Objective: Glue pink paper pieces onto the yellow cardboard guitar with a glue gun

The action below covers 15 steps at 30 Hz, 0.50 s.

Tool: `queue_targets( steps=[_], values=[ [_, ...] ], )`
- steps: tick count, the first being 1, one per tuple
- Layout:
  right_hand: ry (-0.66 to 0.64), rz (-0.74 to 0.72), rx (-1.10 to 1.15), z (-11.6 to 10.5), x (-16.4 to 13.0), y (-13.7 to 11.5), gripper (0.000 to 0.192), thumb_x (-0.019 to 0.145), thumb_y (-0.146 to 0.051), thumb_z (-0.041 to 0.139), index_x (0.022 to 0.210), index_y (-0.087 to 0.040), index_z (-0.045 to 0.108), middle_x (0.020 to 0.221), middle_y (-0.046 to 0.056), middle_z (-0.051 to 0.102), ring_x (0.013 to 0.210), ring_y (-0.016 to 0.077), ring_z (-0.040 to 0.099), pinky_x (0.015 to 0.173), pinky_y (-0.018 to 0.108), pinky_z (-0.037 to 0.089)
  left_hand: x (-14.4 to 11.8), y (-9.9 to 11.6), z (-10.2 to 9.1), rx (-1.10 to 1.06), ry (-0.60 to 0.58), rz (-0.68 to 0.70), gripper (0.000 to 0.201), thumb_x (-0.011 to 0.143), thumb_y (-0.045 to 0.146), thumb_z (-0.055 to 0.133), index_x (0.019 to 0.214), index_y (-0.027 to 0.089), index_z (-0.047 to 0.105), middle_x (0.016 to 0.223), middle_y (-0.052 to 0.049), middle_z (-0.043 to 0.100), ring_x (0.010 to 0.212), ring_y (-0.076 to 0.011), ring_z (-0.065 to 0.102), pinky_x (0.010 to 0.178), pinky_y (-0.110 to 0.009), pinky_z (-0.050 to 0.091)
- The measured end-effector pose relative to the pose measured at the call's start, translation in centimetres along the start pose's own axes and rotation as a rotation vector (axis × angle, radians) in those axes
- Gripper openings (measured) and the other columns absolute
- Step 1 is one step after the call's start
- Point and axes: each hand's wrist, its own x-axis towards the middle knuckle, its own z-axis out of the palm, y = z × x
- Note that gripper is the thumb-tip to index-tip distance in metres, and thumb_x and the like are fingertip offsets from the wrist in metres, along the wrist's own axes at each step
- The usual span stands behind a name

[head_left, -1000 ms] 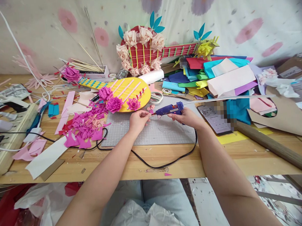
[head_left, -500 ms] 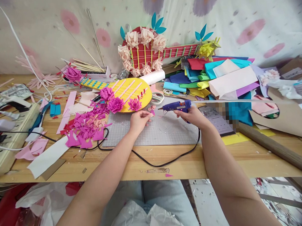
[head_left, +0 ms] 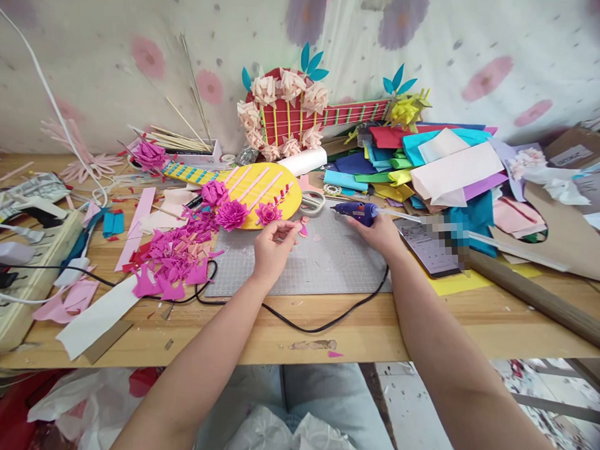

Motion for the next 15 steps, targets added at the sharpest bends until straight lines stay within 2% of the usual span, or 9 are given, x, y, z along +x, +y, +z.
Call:
queue_targets(
  steps=[2, 4, 7, 9, 12, 15],
  values=[
    [-0.028, 0.038, -0.131, -1.5, -0.7, -0.2, 0.051, 0.071, -0.061, 0.056, 0.088, -0.014, 0.06, 0.097, 0.018, 0.064, 0.097, 0.0306, 0.058, 0.079, 0.038, 0.042, 0.1, 1.1, -0.1, -0.084, 0.136, 0.085, 0.022, 0.069, 0.032, 0.07, 0.075, 0.018, 0.053, 0.066, 0.003, 0.06, 0.049, -0.0071, 0.056, 0.041, -0.017, 0.042],
    [-0.111, 0.098, -0.235, -3.1, -1.5, -0.7, 0.046, 0.068, -0.062, 0.058, 0.081, -0.018, 0.057, 0.092, 0.015, 0.064, 0.094, 0.0302, 0.058, 0.076, 0.038, 0.042, 0.6, 2.2, -0.3, -0.173, 0.252, 0.131, 0.027, 0.068, 0.03, 0.071, 0.076, 0.019, 0.047, 0.065, 0.005, 0.055, 0.046, -0.0066, 0.055, 0.039, -0.017, 0.04],
    [-0.259, 0.078, -0.191, -4.7, -2.7, -2.3, 0.04, 0.068, -0.061, 0.058, 0.071, -0.022, 0.05, 0.074, 0.005, 0.061, 0.078, 0.0256, 0.059, 0.067, 0.035, 0.04, 1.5, 3.4, -1.1, -0.287, 0.371, 0.117, 0.032, 0.065, 0.025, 0.073, 0.079, 0.02, 0.044, 0.065, 0.007, 0.054, 0.044, -0.0059, 0.053, 0.039, -0.017, 0.039],
    [-0.272, -0.013, 0.007, -4.4, -3.2, -4.3, 0.036, 0.068, -0.055, 0.061, 0.07, -0.023, 0.047, 0.068, 0.001, 0.058, 0.069, 0.0206, 0.057, 0.064, 0.033, 0.04, 1.8, 3.9, -1.5, -0.364, 0.425, 0.046, 0.035, 0.063, 0.022, 0.074, 0.08, 0.02, 0.044, 0.063, 0.009, 0.053, 0.041, -0.0042, 0.048, 0.04, -0.017, 0.04],
    [-0.23, -0.137, 0.615, -2.2, -3.8, -8.4, 0.033, 0.065, -0.045, 0.066, 0.077, -0.023, 0.045, 0.076, 0.0, 0.059, 0.069, 0.0153, 0.056, 0.064, 0.03, 0.042, 1.5, 4.2, -1.5, -0.453, 0.463, -0.136, 0.037, 0.059, 0.022, 0.077, 0.082, 0.019, 0.048, 0.061, 0.01, 0.053, 0.037, -0.0008, 0.039, 0.042, -0.017, 0.039],
    [-0.331, -0.055, 1.146, 0.7, -4.5, -12.5, 0.04, 0.06, -0.041, 0.071, 0.082, -0.023, 0.043, 0.074, -0.002, 0.06, 0.068, 0.0134, 0.058, 0.066, 0.03, 0.047, 0.6, 4.3, -1.0, -0.508, 0.466, -0.283, 0.038, 0.058, 0.023, 0.079, 0.087, 0.018, 0.055, 0.064, 0.009, 0.055, 0.036, 0.0016, 0.035, 0.042, -0.015, 0.036]
  ],
)
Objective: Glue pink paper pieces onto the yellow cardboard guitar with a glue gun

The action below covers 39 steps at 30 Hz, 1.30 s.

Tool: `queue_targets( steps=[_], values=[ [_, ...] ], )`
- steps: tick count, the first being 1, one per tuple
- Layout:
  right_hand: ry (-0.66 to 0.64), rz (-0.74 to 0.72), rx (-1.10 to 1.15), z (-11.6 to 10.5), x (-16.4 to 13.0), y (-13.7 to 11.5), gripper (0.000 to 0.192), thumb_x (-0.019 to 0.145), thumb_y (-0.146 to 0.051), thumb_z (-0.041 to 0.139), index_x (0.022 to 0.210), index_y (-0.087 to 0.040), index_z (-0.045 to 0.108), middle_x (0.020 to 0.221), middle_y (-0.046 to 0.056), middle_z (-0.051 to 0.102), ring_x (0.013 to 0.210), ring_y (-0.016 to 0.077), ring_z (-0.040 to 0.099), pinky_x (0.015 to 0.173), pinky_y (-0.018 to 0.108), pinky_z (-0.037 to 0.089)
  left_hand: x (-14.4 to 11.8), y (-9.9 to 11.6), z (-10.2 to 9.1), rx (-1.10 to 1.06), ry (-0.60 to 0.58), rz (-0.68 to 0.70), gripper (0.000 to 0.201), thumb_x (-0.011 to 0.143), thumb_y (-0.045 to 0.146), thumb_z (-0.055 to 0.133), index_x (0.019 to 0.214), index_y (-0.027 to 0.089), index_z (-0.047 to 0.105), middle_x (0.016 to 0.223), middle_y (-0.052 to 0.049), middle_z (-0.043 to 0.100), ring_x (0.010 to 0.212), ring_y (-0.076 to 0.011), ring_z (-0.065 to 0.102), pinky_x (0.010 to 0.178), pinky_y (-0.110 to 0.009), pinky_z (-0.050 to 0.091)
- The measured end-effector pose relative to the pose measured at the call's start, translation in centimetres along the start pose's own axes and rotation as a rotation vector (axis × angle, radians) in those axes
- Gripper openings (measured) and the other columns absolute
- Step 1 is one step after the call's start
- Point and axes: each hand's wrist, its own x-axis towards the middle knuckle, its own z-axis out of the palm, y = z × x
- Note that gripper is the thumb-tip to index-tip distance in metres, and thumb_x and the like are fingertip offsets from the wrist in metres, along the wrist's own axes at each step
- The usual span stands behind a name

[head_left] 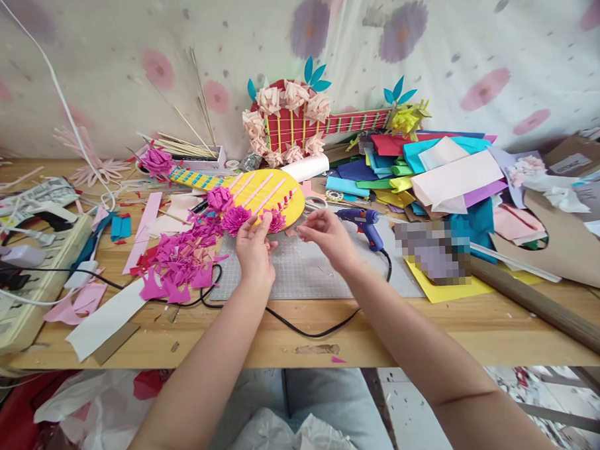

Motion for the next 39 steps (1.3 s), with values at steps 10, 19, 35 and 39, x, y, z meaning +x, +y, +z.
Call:
queue_targets(
  steps=[10, 19, 35, 39],
  values=[
    [0.11, 0.033, 0.348, 5.9, 0.3, 0.7, 0.044, 0.057, -0.027, 0.073, 0.084, -0.024, 0.038, 0.076, -0.004, 0.062, 0.073, 0.0127, 0.063, 0.073, 0.031, 0.051, -0.5, -1.4, -0.7, 0.043, 0.054, -0.062, 0.045, 0.073, 0.024, 0.07, 0.116, 0.025, 0.057, 0.1, -0.001, 0.069, 0.063, -0.0046, 0.06, 0.052, -0.015, 0.045],
    [0.218, 0.01, 0.352, 7.2, 0.6, 1.2, 0.038, 0.061, -0.023, 0.066, 0.083, -0.024, 0.036, 0.07, -0.006, 0.06, 0.067, 0.0113, 0.061, 0.069, 0.029, 0.052, -0.3, -2.2, -0.9, 0.114, 0.012, 0.001, 0.056, 0.072, 0.031, 0.07, 0.124, 0.023, 0.052, 0.103, -0.006, 0.068, 0.076, -0.0108, 0.064, 0.054, -0.017, 0.048],
    [0.103, 0.141, 0.016, 0.4, 1.3, 2.0, 0.05, 0.053, -0.026, 0.073, 0.085, -0.023, 0.035, 0.071, -0.007, 0.056, 0.058, 0.0118, 0.059, 0.062, 0.032, 0.05, 5.3, 2.1, -2.2, 1.434, -0.633, 1.034, 0.083, 0.061, 0.025, 0.077, 0.132, 0.022, 0.035, 0.133, -0.015, 0.041, 0.128, -0.0324, 0.036, 0.107, -0.05, 0.029],
    [0.09, 0.083, -0.124, 2.1, 1.6, 2.9, 0.043, 0.059, -0.024, 0.067, 0.087, -0.024, 0.034, 0.074, -0.007, 0.051, 0.06, 0.0119, 0.057, 0.063, 0.034, 0.05, 6.6, 2.4, -1.5, 1.453, -0.642, 1.019, 0.077, 0.065, 0.025, 0.073, 0.133, 0.023, 0.035, 0.132, -0.013, 0.043, 0.127, -0.0311, 0.038, 0.106, -0.049, 0.03]
  ],
)
